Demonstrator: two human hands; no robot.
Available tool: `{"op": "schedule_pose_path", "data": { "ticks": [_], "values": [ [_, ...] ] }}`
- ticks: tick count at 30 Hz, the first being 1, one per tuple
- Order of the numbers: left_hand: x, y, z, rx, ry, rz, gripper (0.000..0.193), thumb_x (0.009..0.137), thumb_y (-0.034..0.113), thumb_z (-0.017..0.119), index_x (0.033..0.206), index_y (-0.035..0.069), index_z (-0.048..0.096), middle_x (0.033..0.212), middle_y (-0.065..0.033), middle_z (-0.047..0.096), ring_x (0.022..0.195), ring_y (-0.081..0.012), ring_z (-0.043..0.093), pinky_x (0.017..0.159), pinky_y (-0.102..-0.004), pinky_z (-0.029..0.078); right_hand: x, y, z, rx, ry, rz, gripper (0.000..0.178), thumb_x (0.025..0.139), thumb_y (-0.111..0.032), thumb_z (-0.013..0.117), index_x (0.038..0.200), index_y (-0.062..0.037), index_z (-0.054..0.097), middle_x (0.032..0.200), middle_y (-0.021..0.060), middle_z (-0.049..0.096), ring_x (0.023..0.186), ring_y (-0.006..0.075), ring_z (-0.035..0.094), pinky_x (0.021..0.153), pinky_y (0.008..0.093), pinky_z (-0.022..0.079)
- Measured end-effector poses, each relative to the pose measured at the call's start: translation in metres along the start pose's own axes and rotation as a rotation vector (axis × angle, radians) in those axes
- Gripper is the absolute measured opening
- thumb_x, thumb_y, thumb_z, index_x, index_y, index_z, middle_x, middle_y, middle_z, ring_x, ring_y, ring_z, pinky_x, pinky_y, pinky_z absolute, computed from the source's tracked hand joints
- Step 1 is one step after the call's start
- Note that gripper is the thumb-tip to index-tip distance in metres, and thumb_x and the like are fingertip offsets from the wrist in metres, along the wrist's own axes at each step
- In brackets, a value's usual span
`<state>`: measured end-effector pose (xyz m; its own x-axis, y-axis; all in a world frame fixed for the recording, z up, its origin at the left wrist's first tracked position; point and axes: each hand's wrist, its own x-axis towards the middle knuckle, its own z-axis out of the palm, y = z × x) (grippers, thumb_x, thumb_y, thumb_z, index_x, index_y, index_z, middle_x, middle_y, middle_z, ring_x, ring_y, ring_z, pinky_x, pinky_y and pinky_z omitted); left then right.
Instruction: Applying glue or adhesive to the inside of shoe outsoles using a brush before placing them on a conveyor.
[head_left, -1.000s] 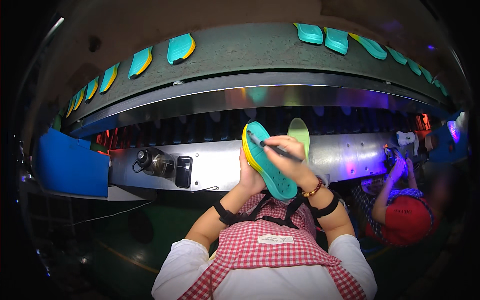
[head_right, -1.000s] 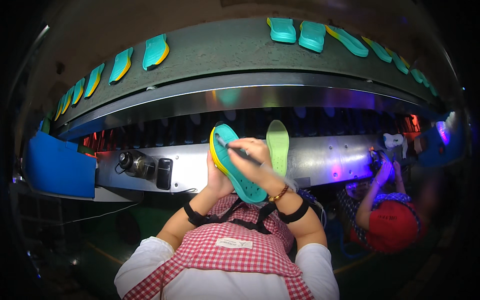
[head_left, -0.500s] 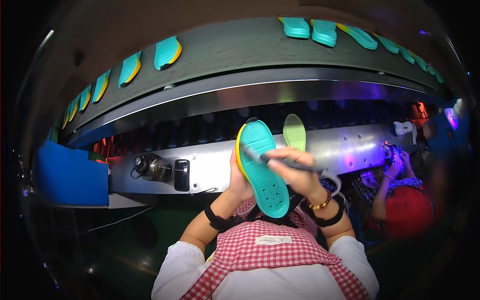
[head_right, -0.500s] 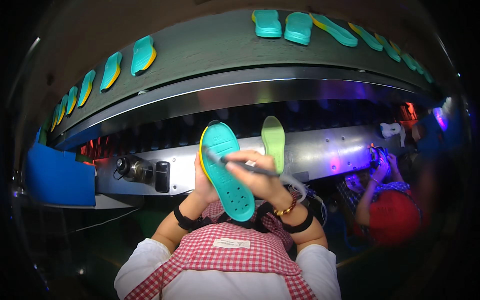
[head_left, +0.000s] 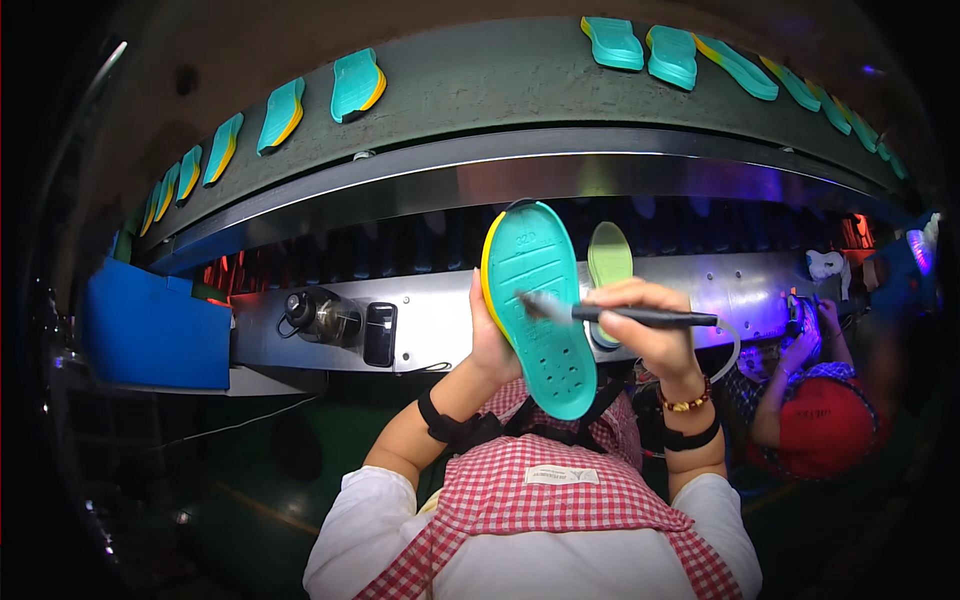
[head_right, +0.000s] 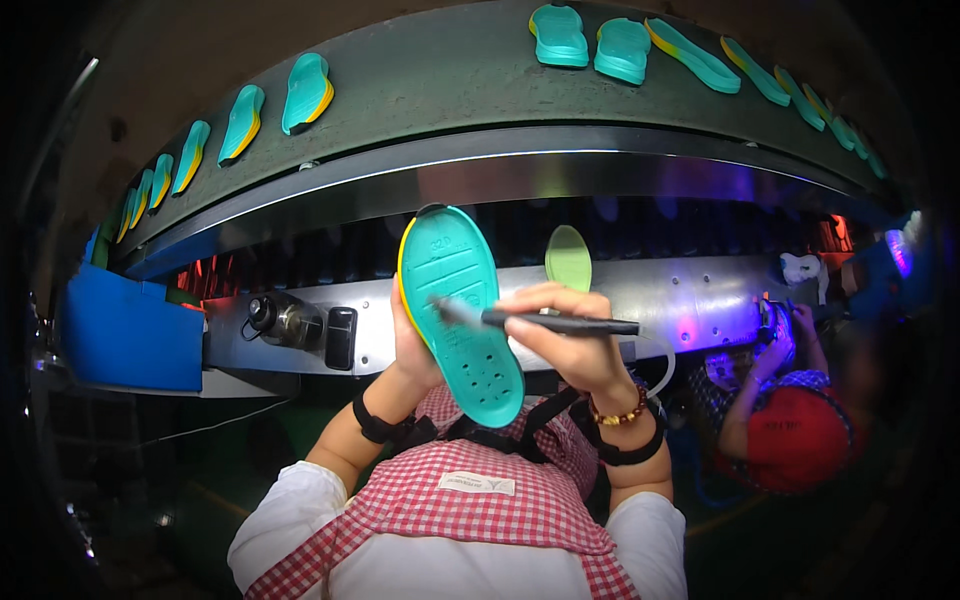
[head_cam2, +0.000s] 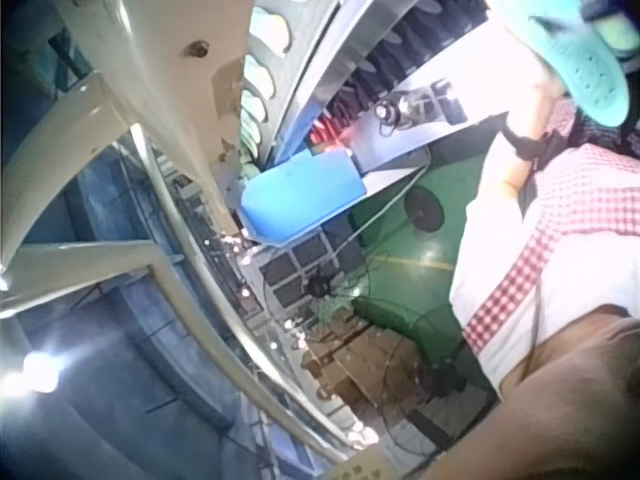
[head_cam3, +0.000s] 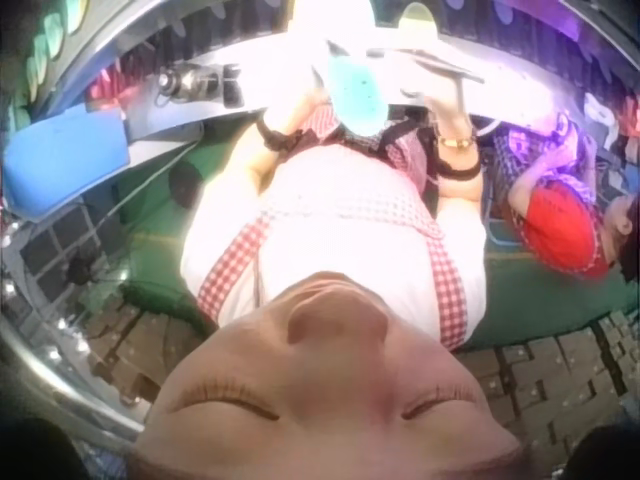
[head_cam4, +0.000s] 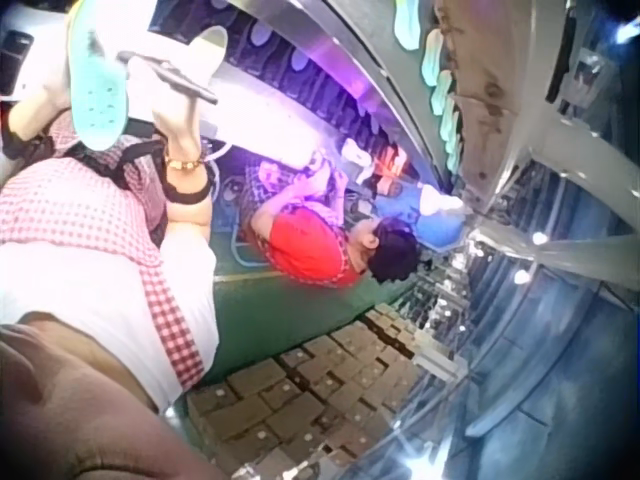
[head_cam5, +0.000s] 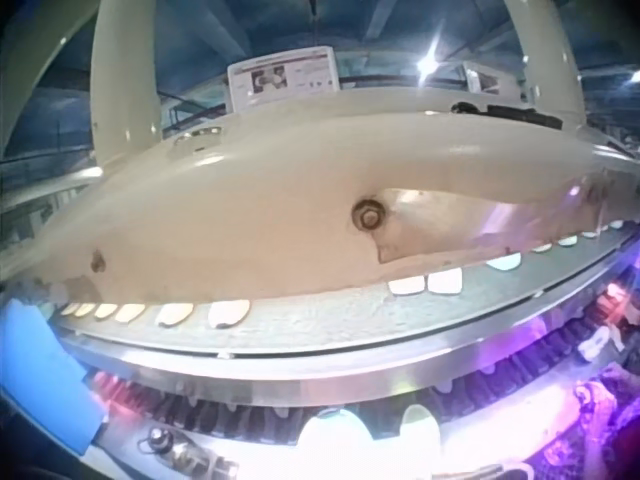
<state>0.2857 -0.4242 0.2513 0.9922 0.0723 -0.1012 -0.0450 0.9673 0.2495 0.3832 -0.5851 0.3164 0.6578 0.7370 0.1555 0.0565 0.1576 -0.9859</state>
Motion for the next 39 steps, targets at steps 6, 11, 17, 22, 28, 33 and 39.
{"op": "schedule_pose_path", "data": {
  "ticks": [6,11,17,22,28,33,39],
  "values": [
    [0.006,0.01,0.007,0.263,0.129,0.191,0.091,0.075,0.076,0.014,0.121,0.004,0.042,0.103,-0.0192,0.055,0.088,-0.0309,0.056,0.076,-0.0426,0.047,-0.003,-0.008,0.005,0.01,-0.307,-0.173,0.018,0.069,0.001,0.067,0.087,0.0011,0.065,0.088,0.0134,0.065,0.086,0.0228,0.062,0.079,0.0318,0.048],
    [0.014,0.028,0.019,0.258,-0.037,0.403,0.092,0.074,0.077,0.012,0.119,0.003,0.044,0.104,-0.0206,0.055,0.087,-0.0316,0.057,0.075,-0.044,0.048,-0.001,-0.002,0.006,-0.167,-0.296,-0.253,0.02,0.067,0.002,0.069,0.086,-0.0006,0.065,0.086,0.0115,0.066,0.086,0.0245,0.062,0.078,0.0331,0.048],
    [0.009,0.039,0.029,0.215,0.033,0.438,0.094,0.073,0.078,0.016,0.117,0.001,0.046,0.103,-0.0206,0.055,0.084,-0.0326,0.056,0.077,-0.0446,0.046,-0.005,0.006,-0.006,-0.274,-0.109,-0.223,0.018,0.067,0.002,0.069,0.085,0.0004,0.065,0.088,0.0127,0.065,0.088,0.0241,0.062,0.079,0.033,0.048],
    [0.004,0.047,0.036,0.254,0.017,0.439,0.094,0.073,0.079,0.016,0.121,0.003,0.042,0.104,-0.0216,0.055,0.086,-0.0335,0.057,0.077,-0.0442,0.047,-0.009,0.002,-0.007,0.048,-0.297,-0.023,0.018,0.067,0.004,0.066,0.085,0.0002,0.066,0.092,0.0134,0.065,0.098,0.0256,0.058,0.087,0.0369,0.043],
    [-0.01,0.018,0.051,0.209,0.121,0.256,0.081,0.083,0.065,0.021,0.134,0.002,0.027,0.129,-0.0225,0.038,0.112,-0.0352,0.045,0.095,-0.0476,0.036,-0.015,0.014,0.015,0.71,0.032,0.243,0.016,0.078,0.002,0.057,0.094,0.0063,0.058,0.098,0.022,0.06,0.089,0.0241,0.061,0.084,0.0316,0.048],
    [-0.013,0.025,0.028,0.266,-0.039,0.053,0.057,0.087,0.041,0.044,0.127,0.001,0.035,0.118,-0.0156,0.05,0.104,-0.0239,0.054,0.089,-0.0362,0.045,-0.017,-0.017,0.009,0.083,-0.333,0.188,0.02,0.073,0.004,0.064,0.093,0.0037,0.062,0.093,0.0144,0.064,0.082,0.0171,0.062,0.075,0.0266,0.049],
    [-0.008,0.045,0.04,0.555,-0.068,-0.158,0.056,0.082,0.035,0.054,0.122,-0.001,0.041,0.109,-0.0152,0.055,0.094,-0.0225,0.058,0.081,-0.0342,0.049,-0.004,-0.014,0.004,-0.101,-0.483,-0.09,0.023,0.07,0.002,0.067,0.093,0.0,0.064,0.093,0.0153,0.065,0.087,0.0233,0.063,0.075,0.0298,0.05]
  ]
}}
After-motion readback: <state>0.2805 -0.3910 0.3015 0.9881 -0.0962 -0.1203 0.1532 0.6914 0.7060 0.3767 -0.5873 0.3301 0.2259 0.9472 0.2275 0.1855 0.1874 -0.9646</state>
